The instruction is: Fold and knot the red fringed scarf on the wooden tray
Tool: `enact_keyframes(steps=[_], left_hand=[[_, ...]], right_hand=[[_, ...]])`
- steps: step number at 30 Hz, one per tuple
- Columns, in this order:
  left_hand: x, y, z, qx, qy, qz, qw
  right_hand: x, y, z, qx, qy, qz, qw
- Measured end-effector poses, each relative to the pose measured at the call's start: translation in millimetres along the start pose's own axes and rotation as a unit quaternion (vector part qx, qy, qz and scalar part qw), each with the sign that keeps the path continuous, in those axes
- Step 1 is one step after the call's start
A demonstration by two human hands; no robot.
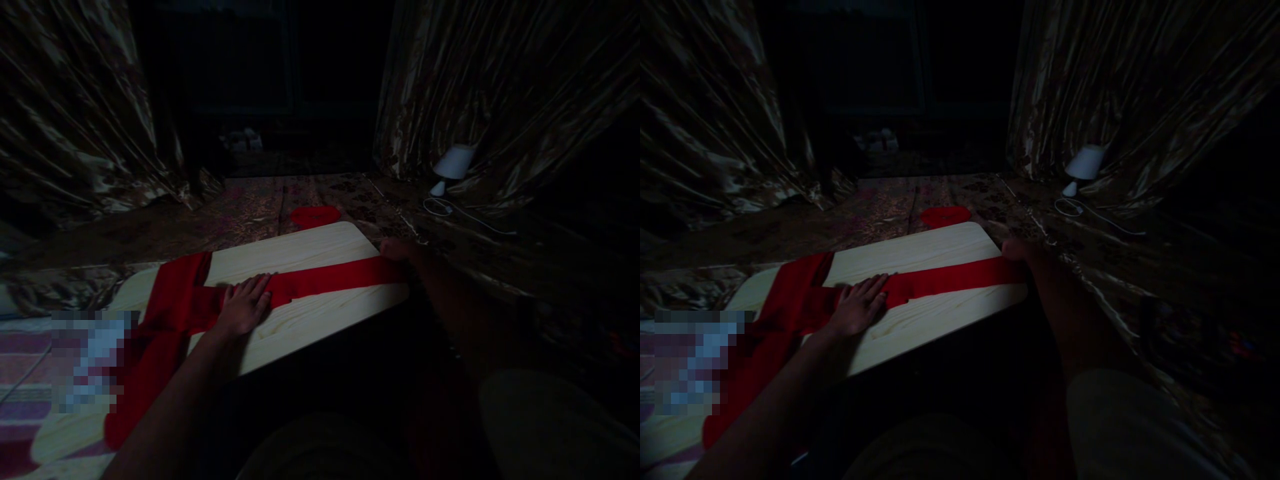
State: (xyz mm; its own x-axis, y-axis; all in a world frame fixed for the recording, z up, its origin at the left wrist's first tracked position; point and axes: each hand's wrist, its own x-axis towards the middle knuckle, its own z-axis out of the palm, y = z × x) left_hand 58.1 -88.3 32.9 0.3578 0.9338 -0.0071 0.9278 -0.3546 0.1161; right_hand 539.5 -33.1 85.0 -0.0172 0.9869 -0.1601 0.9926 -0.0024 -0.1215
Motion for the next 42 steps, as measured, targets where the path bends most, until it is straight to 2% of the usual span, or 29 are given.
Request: enact_keyframes(steps=[3, 7, 9, 12, 17, 23, 26, 30, 34, 39, 42], left_hand=[[0.9, -1.5, 1.0, -0.009, -0.007, 0.000, 1.000], [2.5, -4.5, 3.9, -0.010, -0.011, 0.000, 1.000], [3.2, -5.5, 4.9, -0.011, -0.014, -0.004, 1.000], [3.9, -5.7, 5.0, -0.014, -0.018, -0.009, 1.000], [4.8, -4.7, 3.9, -0.010, -0.022, -0.011, 1.000], [6.0, -5.8, 4.3, 0.004, -0.026, -0.017, 1.000], [6.2, -5.5, 3.9, 0.000, -0.027, -0.018, 0.999], [5.5, -2.4, 0.8, -0.020, -0.029, -0.021, 0.999], [3.8, 1.5, -3.2, -0.042, -0.032, -0.024, 0.998], [2.4, 3.5, -5.3, -0.051, -0.032, -0.024, 0.998], [2.3, 3.4, -5.7, -0.048, -0.031, -0.024, 0.998]], right_hand=[[-9.2, -12.9, 6.1, 0.036, 0.055, -0.025, 0.998], [-32.2, -38.4, 21.6, 0.087, 0.060, -0.169, 0.980], [-45.4, -48.2, 28.3, 0.044, 0.047, -0.212, 0.975], [-60.6, -56.0, 32.2, -0.047, 0.023, -0.227, 0.972], [-71.2, -59.7, 29.2, -0.146, -0.009, -0.224, 0.964], [-72.5, -61.7, 34.1, -0.173, 0.013, -0.220, 0.960], [-67.0, -57.4, 40.4, -0.151, 0.039, -0.209, 0.965], [-54.2, -43.2, 47.2, -0.049, 0.056, -0.182, 0.980], [-50.0, -34.5, 42.8, 0.000, 0.052, -0.159, 0.986], [-61.3, -51.6, 30.1, -0.062, 0.083, -0.082, 0.991], [-65.6, -64.7, 30.3, -0.099, 0.091, -0.021, 0.991]])
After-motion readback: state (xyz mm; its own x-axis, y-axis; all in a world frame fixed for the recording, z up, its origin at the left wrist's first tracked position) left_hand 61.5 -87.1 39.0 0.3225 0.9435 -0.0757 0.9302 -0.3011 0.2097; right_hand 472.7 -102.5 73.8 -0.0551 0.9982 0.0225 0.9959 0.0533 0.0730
